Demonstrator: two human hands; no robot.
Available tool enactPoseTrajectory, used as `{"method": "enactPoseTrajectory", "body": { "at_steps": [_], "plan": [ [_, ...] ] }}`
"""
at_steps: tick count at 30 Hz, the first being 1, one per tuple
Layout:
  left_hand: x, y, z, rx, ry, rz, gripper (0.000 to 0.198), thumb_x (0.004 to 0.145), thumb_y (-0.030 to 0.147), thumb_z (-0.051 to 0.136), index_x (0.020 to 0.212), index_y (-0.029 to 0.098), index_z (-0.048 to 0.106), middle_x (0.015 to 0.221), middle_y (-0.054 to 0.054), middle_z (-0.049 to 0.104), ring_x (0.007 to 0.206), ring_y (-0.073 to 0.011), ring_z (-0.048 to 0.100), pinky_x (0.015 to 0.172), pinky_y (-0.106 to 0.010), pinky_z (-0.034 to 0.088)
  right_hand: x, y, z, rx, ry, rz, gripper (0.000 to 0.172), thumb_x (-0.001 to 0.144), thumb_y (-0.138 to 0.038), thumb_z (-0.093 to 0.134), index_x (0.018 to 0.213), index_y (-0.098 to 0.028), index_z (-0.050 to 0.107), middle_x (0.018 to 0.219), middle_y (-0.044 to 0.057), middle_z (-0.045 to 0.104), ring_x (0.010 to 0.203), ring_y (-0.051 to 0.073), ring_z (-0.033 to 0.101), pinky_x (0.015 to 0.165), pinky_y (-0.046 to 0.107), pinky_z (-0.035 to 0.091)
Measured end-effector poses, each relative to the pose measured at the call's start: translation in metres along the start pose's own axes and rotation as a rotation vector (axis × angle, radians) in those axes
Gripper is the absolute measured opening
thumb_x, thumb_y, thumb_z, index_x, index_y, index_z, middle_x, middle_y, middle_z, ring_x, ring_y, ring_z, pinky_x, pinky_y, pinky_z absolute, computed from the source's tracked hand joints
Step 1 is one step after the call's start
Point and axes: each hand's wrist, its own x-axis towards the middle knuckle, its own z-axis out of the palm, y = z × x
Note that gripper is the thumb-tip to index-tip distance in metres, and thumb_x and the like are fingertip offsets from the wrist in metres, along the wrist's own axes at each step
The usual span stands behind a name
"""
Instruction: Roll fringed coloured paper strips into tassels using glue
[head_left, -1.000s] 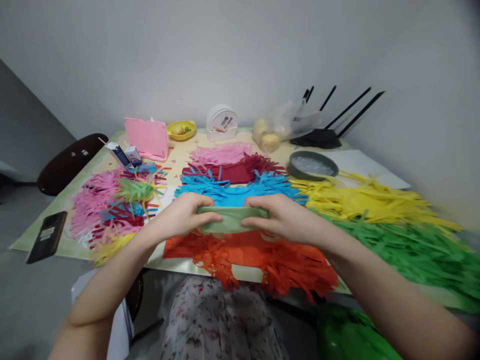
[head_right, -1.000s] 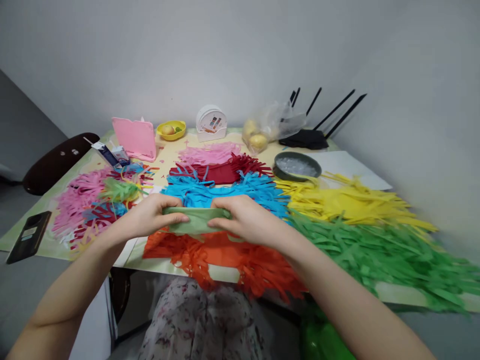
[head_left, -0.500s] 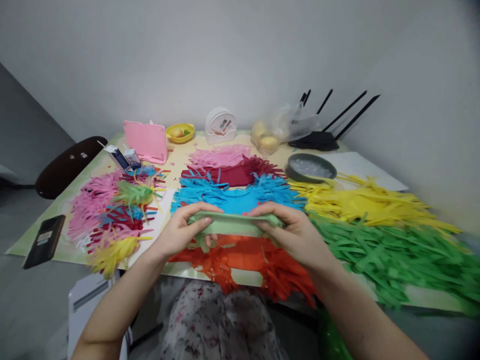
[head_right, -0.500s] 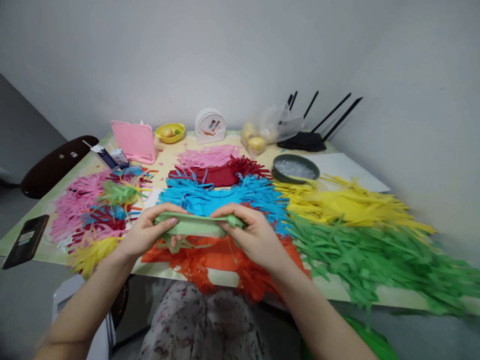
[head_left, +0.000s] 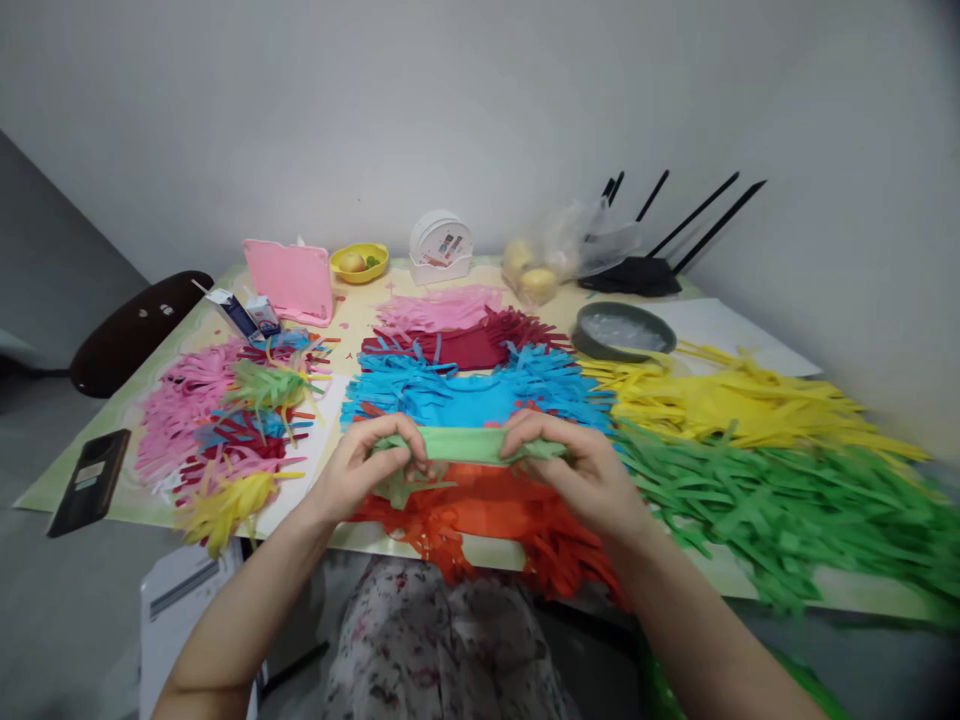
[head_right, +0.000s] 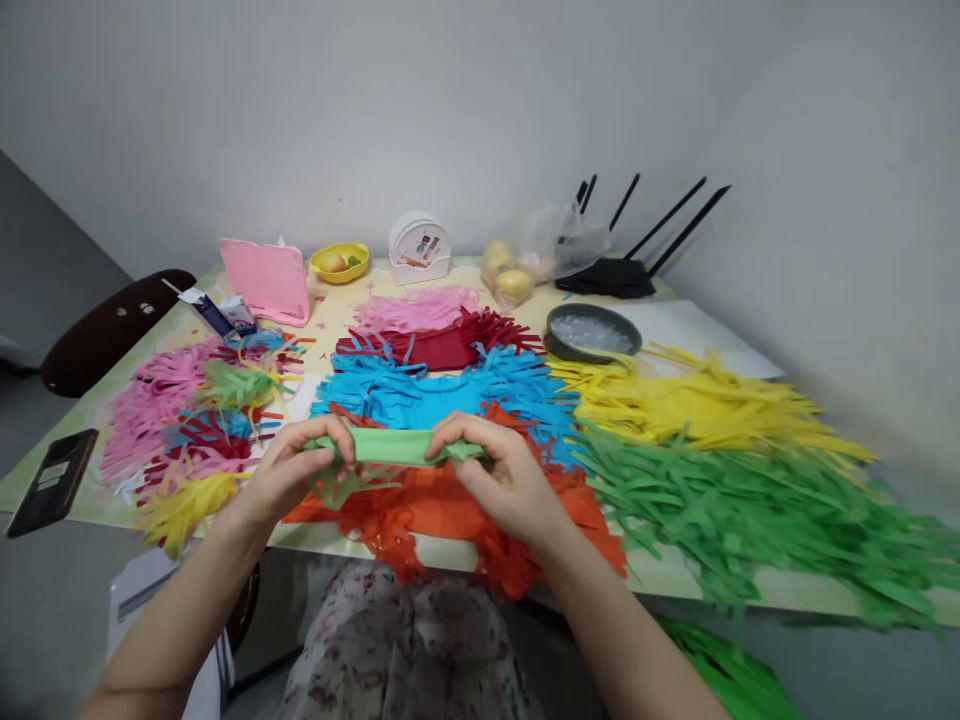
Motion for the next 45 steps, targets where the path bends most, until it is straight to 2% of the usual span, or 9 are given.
{"method": "enactPoseTrajectory", "body": {
  "at_steps": [6, 10, 13, 16, 22, 31, 37, 40, 45],
  "plan": [
    [0.001, 0.0, 0.014, 0.491, 0.186, 0.197, 0.039, 0.084, 0.025, 0.062, 0.051, 0.017, 0.042, 0.05, 0.004, 0.048, 0.05, -0.008, 0.045, 0.054, -0.02, 0.036, -0.001, -0.005, 0.007, -0.235, 0.105, 0.043, 0.019, 0.087, -0.034, 0.061, 0.072, -0.021, 0.059, 0.074, 0.001, 0.063, 0.073, 0.017, 0.061, 0.069, 0.027, 0.048],
    [-0.002, -0.004, 0.016, 0.603, 0.214, 0.188, 0.005, 0.084, 0.023, 0.063, 0.083, 0.018, 0.061, 0.069, 0.001, 0.064, 0.06, -0.01, 0.057, 0.059, -0.02, 0.042, -0.002, -0.008, 0.008, -0.433, 0.146, 0.072, 0.023, 0.086, -0.028, 0.063, 0.108, -0.023, 0.062, 0.097, 0.004, 0.071, 0.086, 0.02, 0.066, 0.074, 0.028, 0.049],
    [-0.003, -0.004, 0.013, 0.638, 0.178, 0.112, 0.012, 0.085, 0.022, 0.062, 0.097, 0.019, 0.065, 0.082, -0.001, 0.071, 0.07, -0.0124, 0.064, 0.068, -0.021, 0.046, -0.001, -0.009, 0.006, -0.496, 0.102, 0.056, 0.011, 0.089, -0.025, 0.059, 0.095, -0.022, 0.066, 0.096, 0.005, 0.072, 0.09, 0.02, 0.066, 0.079, 0.03, 0.049],
    [-0.003, -0.001, 0.011, 0.508, 0.148, 0.04, 0.008, 0.087, 0.024, 0.061, 0.083, 0.018, 0.063, 0.077, -0.001, 0.071, 0.07, -0.0131, 0.066, 0.067, -0.022, 0.048, -0.001, -0.01, 0.006, -0.422, 0.106, 0.076, 0.007, 0.087, -0.024, 0.06, 0.083, -0.021, 0.064, 0.086, 0.003, 0.071, 0.083, 0.019, 0.067, 0.076, 0.028, 0.049],
    [-0.004, -0.002, 0.013, -0.058, 0.122, -0.09, 0.014, 0.088, 0.027, 0.062, 0.094, 0.015, 0.06, 0.068, -0.001, 0.07, 0.052, -0.0112, 0.065, 0.054, -0.021, 0.049, -0.008, 0.0, 0.012, -0.047, 0.179, 0.157, 0.007, 0.085, -0.023, 0.063, 0.089, -0.023, 0.069, 0.072, -0.002, 0.069, 0.062, 0.013, 0.066, 0.061, 0.022, 0.052],
    [-0.003, -0.016, 0.011, -0.231, 0.137, -0.058, 0.014, 0.083, 0.027, 0.067, 0.082, 0.013, 0.067, 0.072, -0.004, 0.071, 0.054, -0.0114, 0.064, 0.062, -0.025, 0.052, -0.008, 0.006, 0.015, 0.071, 0.206, 0.132, 0.013, 0.085, -0.019, 0.06, 0.078, -0.023, 0.071, 0.072, 0.0, 0.069, 0.064, 0.012, 0.064, 0.061, 0.021, 0.05],
    [-0.008, -0.01, 0.015, 0.131, 0.187, -0.045, 0.02, 0.085, 0.033, 0.066, 0.076, 0.016, 0.059, 0.067, 0.0, 0.066, 0.053, -0.0099, 0.06, 0.055, -0.021, 0.047, -0.009, -0.002, 0.017, -0.207, 0.224, 0.161, 0.014, 0.085, -0.03, 0.063, 0.093, -0.021, 0.07, 0.08, 0.003, 0.071, 0.068, 0.015, 0.064, 0.059, 0.024, 0.049],
    [-0.009, -0.006, 0.015, 0.437, 0.211, 0.051, 0.012, 0.086, 0.027, 0.063, 0.095, 0.018, 0.063, 0.088, -0.004, 0.072, 0.075, -0.014, 0.067, 0.07, -0.023, 0.05, -0.008, -0.007, 0.018, -0.388, 0.182, 0.123, 0.026, 0.087, -0.027, 0.06, 0.111, -0.021, 0.068, 0.099, 0.007, 0.074, 0.084, 0.02, 0.068, 0.072, 0.028, 0.052],
    [-0.008, -0.005, 0.012, 0.622, 0.15, 0.072, 0.009, 0.089, 0.023, 0.058, 0.092, 0.019, 0.066, 0.091, -0.004, 0.074, 0.083, -0.0153, 0.068, 0.077, -0.024, 0.05, -0.006, -0.01, 0.018, -0.428, 0.162, 0.102, 0.009, 0.087, -0.025, 0.06, 0.083, -0.021, 0.068, 0.087, 0.006, 0.073, 0.082, 0.02, 0.069, 0.072, 0.029, 0.053]
  ]
}}
